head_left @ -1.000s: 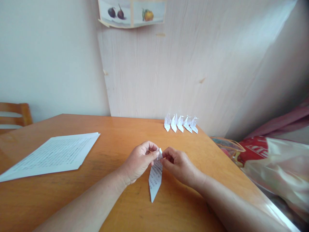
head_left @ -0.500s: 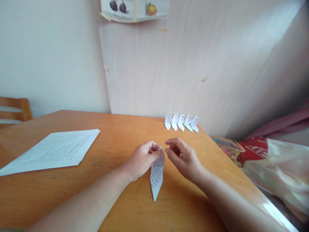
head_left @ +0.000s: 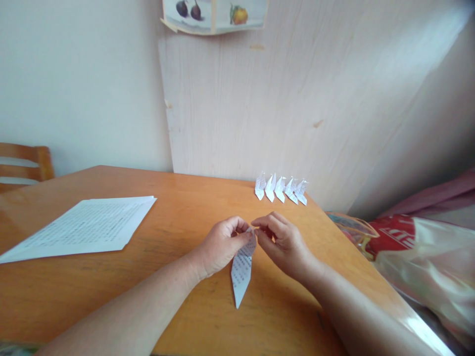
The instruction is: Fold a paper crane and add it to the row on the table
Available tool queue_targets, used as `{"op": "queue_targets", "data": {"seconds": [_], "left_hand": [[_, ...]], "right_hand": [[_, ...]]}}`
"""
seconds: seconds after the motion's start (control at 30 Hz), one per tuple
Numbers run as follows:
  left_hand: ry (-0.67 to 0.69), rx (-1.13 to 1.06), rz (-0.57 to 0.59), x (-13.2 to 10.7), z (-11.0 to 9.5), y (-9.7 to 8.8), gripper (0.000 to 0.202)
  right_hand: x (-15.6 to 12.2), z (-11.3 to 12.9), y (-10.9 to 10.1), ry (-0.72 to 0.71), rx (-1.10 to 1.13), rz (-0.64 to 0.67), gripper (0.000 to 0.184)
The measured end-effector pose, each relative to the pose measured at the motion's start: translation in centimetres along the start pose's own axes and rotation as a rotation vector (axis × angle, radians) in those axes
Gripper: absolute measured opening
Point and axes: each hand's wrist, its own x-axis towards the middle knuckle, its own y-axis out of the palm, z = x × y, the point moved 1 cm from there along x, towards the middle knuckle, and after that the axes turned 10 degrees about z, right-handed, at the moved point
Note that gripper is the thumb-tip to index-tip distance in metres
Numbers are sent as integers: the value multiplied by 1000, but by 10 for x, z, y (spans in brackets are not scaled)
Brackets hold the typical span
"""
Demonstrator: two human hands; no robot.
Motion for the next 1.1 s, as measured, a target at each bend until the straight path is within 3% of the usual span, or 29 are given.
{"op": "queue_targets", "data": {"seconds": [0.33,1.1], "left_hand": [[-5,-12,9,1,2,-2,26],[-10,-29,-36,2,1,-3,24]], "right_hand": [[-3,1,-2,19,-101,24,12],[-7,8,-2,-51,-472,128,28]]}}
